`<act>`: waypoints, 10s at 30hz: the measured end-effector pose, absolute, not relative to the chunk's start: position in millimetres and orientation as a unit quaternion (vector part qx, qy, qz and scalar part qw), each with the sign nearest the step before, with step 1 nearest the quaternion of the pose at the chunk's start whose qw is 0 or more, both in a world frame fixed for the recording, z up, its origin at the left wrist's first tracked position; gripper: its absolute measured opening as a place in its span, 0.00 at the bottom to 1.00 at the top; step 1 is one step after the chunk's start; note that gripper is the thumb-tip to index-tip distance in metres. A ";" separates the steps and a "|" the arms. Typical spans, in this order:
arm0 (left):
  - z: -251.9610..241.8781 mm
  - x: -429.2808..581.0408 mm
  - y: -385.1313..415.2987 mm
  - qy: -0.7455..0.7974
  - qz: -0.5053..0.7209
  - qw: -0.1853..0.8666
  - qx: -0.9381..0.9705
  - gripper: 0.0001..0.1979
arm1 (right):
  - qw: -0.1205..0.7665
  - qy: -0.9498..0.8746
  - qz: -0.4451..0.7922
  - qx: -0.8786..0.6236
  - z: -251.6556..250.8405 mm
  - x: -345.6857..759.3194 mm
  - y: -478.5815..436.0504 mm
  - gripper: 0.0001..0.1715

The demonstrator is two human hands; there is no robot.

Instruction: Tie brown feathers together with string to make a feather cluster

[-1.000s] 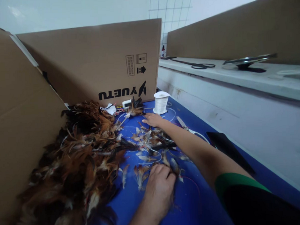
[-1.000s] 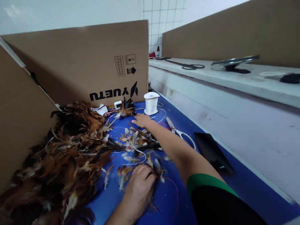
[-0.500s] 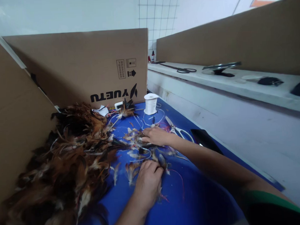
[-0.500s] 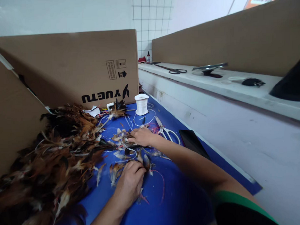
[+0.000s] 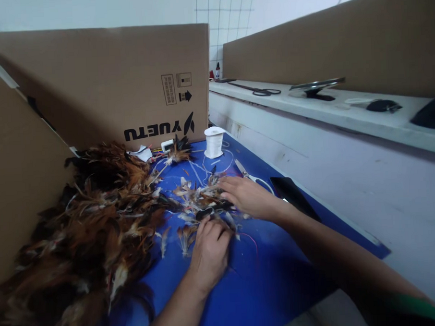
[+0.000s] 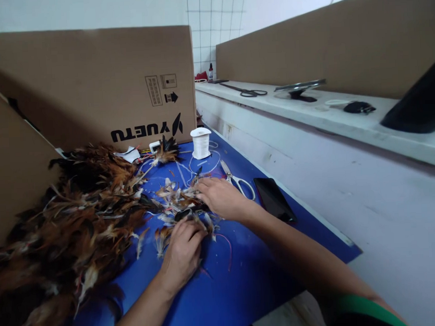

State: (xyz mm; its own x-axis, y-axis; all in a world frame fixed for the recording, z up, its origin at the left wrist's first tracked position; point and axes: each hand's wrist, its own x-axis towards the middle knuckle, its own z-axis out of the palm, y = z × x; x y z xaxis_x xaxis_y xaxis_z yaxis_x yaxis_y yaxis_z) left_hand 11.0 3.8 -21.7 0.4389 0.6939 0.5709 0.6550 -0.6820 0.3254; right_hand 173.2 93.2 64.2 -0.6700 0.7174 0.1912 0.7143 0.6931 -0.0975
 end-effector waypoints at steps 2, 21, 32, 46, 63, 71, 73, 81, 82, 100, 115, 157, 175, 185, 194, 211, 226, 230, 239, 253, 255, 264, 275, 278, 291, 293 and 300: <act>-13.0 11.1 -0.5 0.374 0.354 0.026 0.857 0.14 | 0.110 -0.894 0.011 -0.435 64.3 187.1 84.6 0.18; -15.4 -2.2 9.3 0.432 0.238 -0.018 0.870 0.17 | 0.055 -0.912 0.041 -0.405 29.6 168.9 49.4 0.24; -3.8 -7.4 5.4 0.398 0.383 -0.134 0.823 0.10 | 0.342 -0.792 0.003 -0.506 39.2 203.9 71.8 0.11; -4.4 9.8 -8.9 0.268 0.332 -0.074 0.901 0.13 | 0.372 -0.752 -0.006 -0.544 3.8 217.1 97.2 0.12; -7.3 24.4 -28.7 0.195 0.275 -0.118 0.934 0.11 | 0.385 -0.770 0.089 -0.501 6.5 214.5 91.1 0.11; -6.1 29.8 -32.7 0.177 0.267 -0.111 0.941 0.09 | 0.270 -0.858 0.203 -0.388 19.0 207.7 70.5 0.09; -5.7 30.5 -32.3 0.172 0.268 -0.110 0.942 0.09 | 0.235 -0.863 0.219 -0.390 22.8 207.0 66.7 0.08; -7.5 32.4 -32.2 0.166 0.266 -0.108 0.943 0.08 | 0.076 -0.875 0.173 -0.446 23.7 202.9 56.0 0.08; -7.5 32.7 -32.1 0.166 0.267 -0.109 0.943 0.08 | 0.066 -0.879 0.185 -0.434 23.4 202.9 55.6 0.07; -7.4 35.7 -35.4 0.152 0.253 -0.109 0.949 0.07 | 0.511 -0.592 0.228 -0.581 23.0 229.0 92.2 0.09; -11.5 35.0 -35.7 0.163 0.232 -0.101 0.954 0.08 | 0.282 -0.869 0.137 -0.384 18.4 204.1 64.4 0.08; 14.3 -47.4 6.5 0.660 0.112 0.081 0.738 0.05 | 0.235 -0.908 0.135 -0.321 1.8 193.6 63.3 0.09; -1.9 -28.2 10.0 0.631 0.406 0.227 0.621 0.08 | 0.354 -0.864 0.157 -0.322 3.6 188.1 57.7 0.10; -1.4 -25.4 9.0 0.620 0.387 0.240 0.638 0.10 | 0.297 -0.904 0.117 -0.284 -12.4 175.6 59.3 0.16; 2.7 -30.0 8.6 0.634 0.369 0.159 0.661 0.12 | 0.286 -0.901 0.103 -0.308 -21.1 169.8 65.2 0.07; 19.1 -55.3 0.0 0.654 0.042 0.139 0.742 0.04 | 0.281 -0.895 0.094 -0.335 -21.0 171.6 67.7 0.07; 24.2 -27.5 -2.6 0.592 0.340 0.250 0.687 0.09 | 0.408 -0.861 0.161 -0.258 2.3 161.7 42.4 0.10; 20.5 -12.0 -6.2 0.561 0.324 0.272 0.712 0.10 | 0.402 -0.852 0.203 -0.266 0.5 158.1 39.4 0.07; 14.1 -9.6 -4.2 0.529 0.386 0.453 0.605 0.12 | 0.446 -0.803 0.226 -0.325 4.2 160.3 42.3 0.10; 15.1 -11.6 -3.9 0.560 0.349 0.427 0.618 0.11 | 0.489 -0.772 0.204 -0.351 6.7 164.7 45.8 0.11; 15.6 -11.1 -4.3 0.562 0.349 0.422 0.619 0.12 | 0.491 -0.771 0.202 -0.352 7.2 164.4 45.5 0.11; 18.8 -18.3 0.9 0.568 0.527 0.373 0.510 0.10 | 0.487 -0.762 0.231 -0.358 7.3 166.5 44.4 0.10; 39.4 -46.7 5.8 0.412 0.805 0.270 0.332 0.12 | 0.466 -0.773 0.221 -0.370 1.5 168.1 47.2 0.10; 42.0 -49.5 5.5 0.401 0.823 0.246 0.318 0.12 | 0.463 -0.775 0.218 -0.371 0.1 167.2 47.2 0.09; 29.7 -58.3 12.8 0.425 0.818 0.222 0.316 0.13 | 0.281 -0.923 0.067 -0.255 8.6 118.0 53.4 0.11; 27.8 -59.2 13.7 0.430 0.816 0.218 0.319 0.13 | 0.220 -0.943 0.026 -0.250 14.4 98.9 54.7 0.12; 26.5 -60.5 15.0 0.431 0.812 0.218 0.328 0.11 | 0.127 -0.954 -0.035 -0.269 12.9 50.3 68.0 0.10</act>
State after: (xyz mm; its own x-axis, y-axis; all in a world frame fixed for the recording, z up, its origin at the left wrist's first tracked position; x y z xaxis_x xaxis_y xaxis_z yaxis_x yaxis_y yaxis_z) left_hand -60.5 15.0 26.5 -0.6902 0.6368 0.3436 -0.0717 -0.5327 0.8432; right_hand 50.3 68.0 12.9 -0.8229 0.5043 0.2618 0.5222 0.8528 -0.0014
